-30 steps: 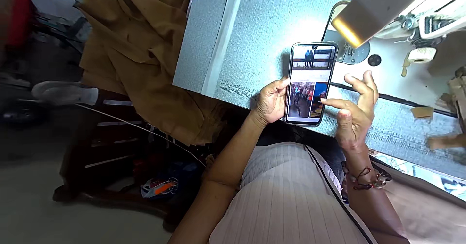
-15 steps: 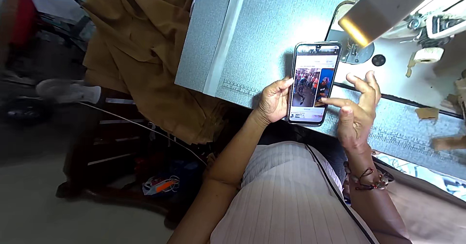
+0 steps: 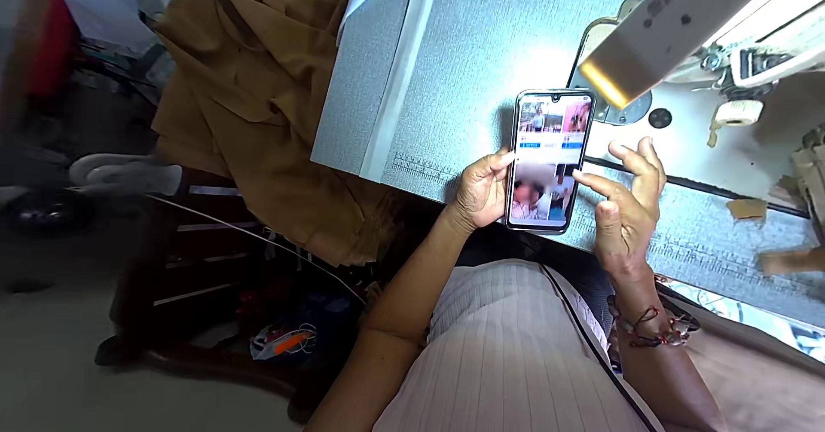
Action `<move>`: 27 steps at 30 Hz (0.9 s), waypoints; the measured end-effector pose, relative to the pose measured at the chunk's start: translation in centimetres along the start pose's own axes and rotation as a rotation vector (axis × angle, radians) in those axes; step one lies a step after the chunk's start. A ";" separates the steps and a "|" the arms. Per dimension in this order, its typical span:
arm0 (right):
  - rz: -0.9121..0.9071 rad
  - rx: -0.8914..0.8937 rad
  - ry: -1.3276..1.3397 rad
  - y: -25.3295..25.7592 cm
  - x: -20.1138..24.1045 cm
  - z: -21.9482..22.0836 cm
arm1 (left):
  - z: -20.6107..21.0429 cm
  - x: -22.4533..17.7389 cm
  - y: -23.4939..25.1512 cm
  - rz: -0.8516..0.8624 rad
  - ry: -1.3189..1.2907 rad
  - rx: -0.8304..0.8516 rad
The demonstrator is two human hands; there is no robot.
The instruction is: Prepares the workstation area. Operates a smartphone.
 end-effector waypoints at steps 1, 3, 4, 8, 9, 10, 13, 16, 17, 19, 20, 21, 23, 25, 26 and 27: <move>-0.001 -0.001 0.004 0.0 0.0 0.0 | -0.1 0.0 0.0 -0.003 -0.002 -0.012; 0.003 0.001 0.008 -0.1 0.0 0.0 | -0.2 0.2 -0.1 -0.009 -0.011 -0.002; 0.007 0.001 0.009 -0.2 0.0 -0.1 | -0.2 0.2 -0.1 -0.009 -0.010 0.011; -0.001 -0.007 0.012 -0.2 0.0 -0.1 | -0.1 0.2 -0.1 -0.006 -0.018 0.014; -0.002 -0.009 0.013 -0.2 0.0 -0.1 | -0.1 0.2 -0.1 -0.008 -0.024 0.011; -0.002 -0.011 0.015 -0.2 0.0 -0.1 | -0.1 0.2 0.0 -0.009 -0.018 0.007; 0.006 -0.014 0.023 -0.1 -0.1 -0.2 | 0.0 0.1 0.0 -0.006 -0.033 0.025; 0.011 -0.017 0.017 -0.2 -0.1 -0.2 | 0.0 0.2 -0.1 -0.008 -0.038 0.029; 0.010 -0.019 0.019 -0.2 -0.1 -0.2 | 0.0 0.2 -0.1 -0.010 -0.039 0.025; 0.009 -0.014 0.028 -0.2 -0.1 -0.2 | 0.0 0.2 -0.1 -0.014 -0.027 0.017; 0.004 -0.008 0.038 -0.3 -0.1 -0.2 | -0.1 0.3 -0.1 -0.012 -0.028 0.019; -0.003 -0.005 0.049 -0.3 -0.1 -0.1 | -0.1 0.3 -0.1 -0.009 -0.034 0.018; -0.015 0.009 0.056 -0.3 0.0 0.0 | -0.2 0.3 -0.1 -0.007 -0.024 0.007; -0.013 0.022 0.046 -0.2 0.1 0.1 | -0.1 0.2 -0.1 -0.008 -0.018 0.028; -0.007 0.025 0.037 -0.2 0.1 0.2 | -0.1 0.2 -0.1 -0.010 -0.016 0.030; -0.001 0.028 0.026 -0.2 0.1 0.2 | -0.2 0.3 -0.2 -0.012 -0.015 0.024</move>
Point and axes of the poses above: each hand's wrist, its own y-axis towards the middle knuckle, its own z-axis out of the palm, x = y × z, the point moved 8 cm from there along y, towards the middle knuckle, and after that the axes turned 10 degrees about y, right-handed, at the moved point
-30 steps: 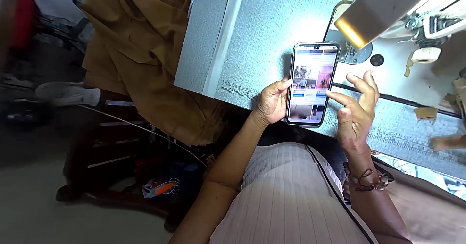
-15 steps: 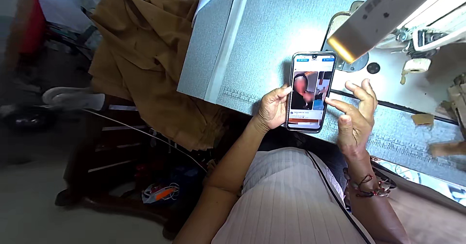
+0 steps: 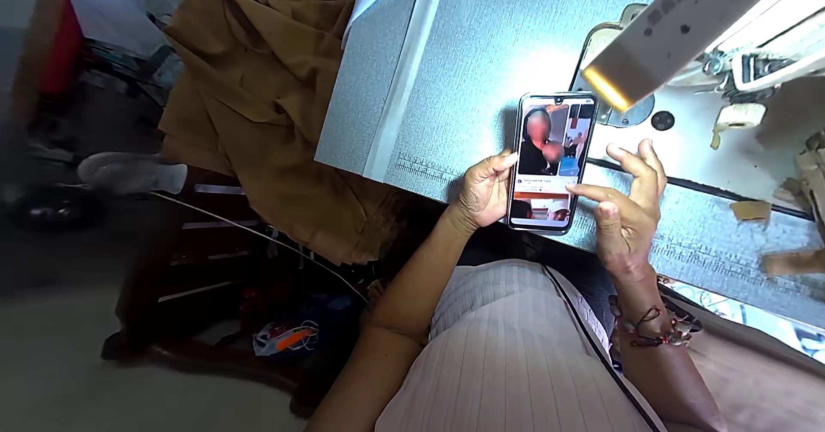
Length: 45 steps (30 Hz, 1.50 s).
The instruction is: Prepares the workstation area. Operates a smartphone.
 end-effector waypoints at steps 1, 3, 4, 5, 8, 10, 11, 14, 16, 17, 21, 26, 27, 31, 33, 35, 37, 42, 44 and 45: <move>0.007 0.004 -0.010 0.0 0.0 0.0 | -0.1 0.0 -0.1 -0.001 0.005 -0.012; 0.010 0.005 -0.032 0.0 0.0 0.0 | -0.1 -0.1 0.0 -0.002 0.025 -0.019; 0.011 0.001 -0.044 0.0 0.1 -0.1 | -0.1 -0.1 0.0 -0.001 0.028 -0.022; 0.013 -0.003 -0.050 0.1 0.1 -0.1 | -0.1 -0.1 0.0 -0.001 0.032 -0.027; 0.015 -0.005 -0.043 0.1 0.1 -0.1 | -0.1 -0.1 0.1 -0.001 0.037 -0.038; 0.016 -0.002 -0.038 0.1 0.2 -0.1 | 0.0 -0.2 0.1 -0.005 0.030 -0.037; 0.017 0.000 -0.037 0.1 0.2 -0.1 | 0.0 -0.2 0.1 -0.003 0.027 -0.033; 0.013 -0.011 -0.032 0.1 0.1 -0.3 | 0.2 -0.2 0.1 0.005 0.011 -0.017; 0.009 -0.021 -0.025 0.0 0.1 -0.4 | 0.2 -0.2 0.1 0.006 -0.005 -0.006; 0.006 -0.026 -0.022 0.0 0.1 -0.4 | 0.2 -0.2 0.1 0.005 -0.014 -0.004; -0.018 -0.030 0.010 0.0 0.2 -0.5 | 0.2 -0.2 0.2 0.007 -0.018 -0.001; -0.028 -0.026 0.032 -0.1 0.2 -0.4 | 0.2 -0.2 0.1 0.005 -0.015 -0.018; -0.028 -0.023 0.032 -0.1 0.2 -0.4 | 0.2 -0.2 0.1 0.005 -0.019 -0.014; -0.049 -0.020 0.037 0.0 0.3 -0.3 | 0.1 -0.2 0.1 0.006 -0.023 -0.005; -0.055 -0.009 0.040 0.0 0.3 -0.2 | 0.2 -0.2 0.1 0.004 -0.021 -0.014; -0.055 -0.004 0.042 0.0 0.4 -0.2 | 0.2 -0.1 0.1 -0.005 -0.009 -0.012; -0.056 -0.007 0.044 0.0 0.4 -0.2 | 0.1 -0.1 0.1 -0.006 -0.006 -0.015; -0.069 -0.002 0.040 0.0 0.5 -0.2 | 0.1 -0.1 0.1 -0.003 0.004 -0.005; -0.074 -0.001 0.042 0.0 0.6 -0.2 | 0.1 -0.1 0.1 -0.001 0.009 -0.015; -0.074 0.000 0.041 0.0 0.6 -0.2 | 0.1 -0.1 0.1 -0.002 0.010 -0.015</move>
Point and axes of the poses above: each hand's wrist, its own y-axis towards the middle knuckle, its own z-axis out of the palm, x = y × z, the point moved 8 cm from there along y, towards the middle knuckle, and after that the axes turned 10 degrees about y, right-handed, at the moved point
